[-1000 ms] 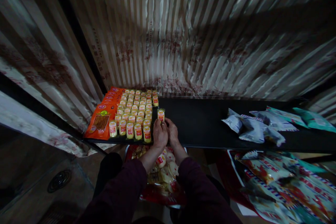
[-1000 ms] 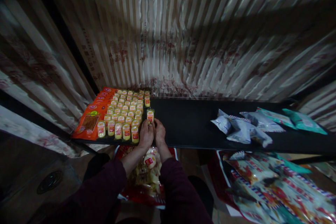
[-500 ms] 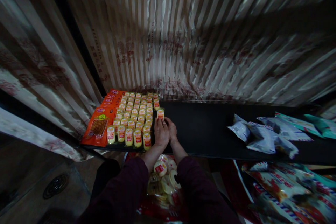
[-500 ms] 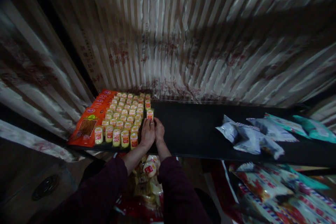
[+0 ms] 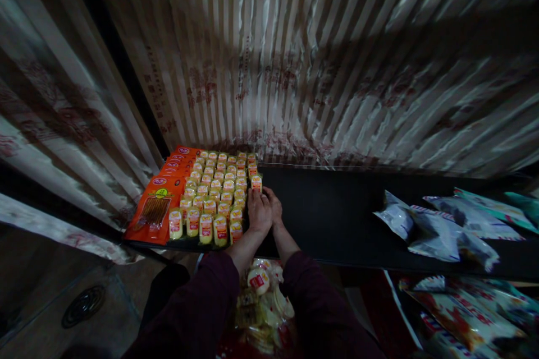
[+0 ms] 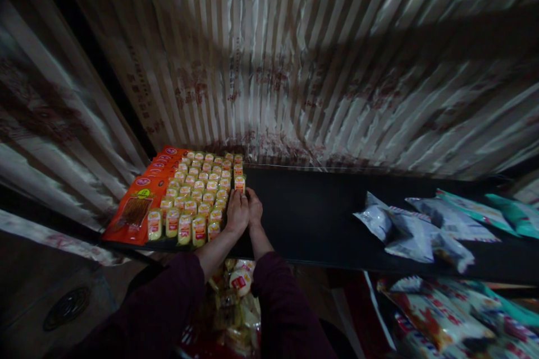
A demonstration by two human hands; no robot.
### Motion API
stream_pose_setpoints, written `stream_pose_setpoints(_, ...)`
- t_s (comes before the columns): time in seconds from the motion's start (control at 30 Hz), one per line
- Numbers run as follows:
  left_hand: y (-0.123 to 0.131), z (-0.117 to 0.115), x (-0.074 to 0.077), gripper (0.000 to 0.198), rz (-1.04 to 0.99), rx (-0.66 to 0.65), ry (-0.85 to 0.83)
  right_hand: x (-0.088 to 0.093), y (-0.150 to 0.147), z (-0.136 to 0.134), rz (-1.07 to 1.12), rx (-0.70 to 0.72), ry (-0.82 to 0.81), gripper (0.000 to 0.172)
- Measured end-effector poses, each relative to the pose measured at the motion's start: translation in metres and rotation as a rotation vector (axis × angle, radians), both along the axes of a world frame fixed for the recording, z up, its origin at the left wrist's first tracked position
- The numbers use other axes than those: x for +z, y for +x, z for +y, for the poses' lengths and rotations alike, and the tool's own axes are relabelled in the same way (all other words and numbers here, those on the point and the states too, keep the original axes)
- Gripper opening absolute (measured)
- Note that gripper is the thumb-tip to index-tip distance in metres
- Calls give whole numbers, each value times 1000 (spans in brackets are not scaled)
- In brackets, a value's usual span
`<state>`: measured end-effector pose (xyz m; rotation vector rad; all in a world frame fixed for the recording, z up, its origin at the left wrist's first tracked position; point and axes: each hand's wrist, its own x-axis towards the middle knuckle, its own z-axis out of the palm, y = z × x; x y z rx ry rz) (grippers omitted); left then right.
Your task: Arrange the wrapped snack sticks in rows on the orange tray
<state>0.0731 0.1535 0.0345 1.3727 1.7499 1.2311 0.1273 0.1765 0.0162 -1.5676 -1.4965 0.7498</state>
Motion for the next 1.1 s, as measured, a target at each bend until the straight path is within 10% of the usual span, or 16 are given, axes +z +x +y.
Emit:
stream_pose_setpoints(0.43, 34, 33, 15, 53, -49, -63, -69, -14, -4, 25, -33, 66, 19, 27)
stream_pose_setpoints(1.1, 22, 31, 5, 45, 13, -42, -35, -30, -1, 36, -131, 9, 120, 29)
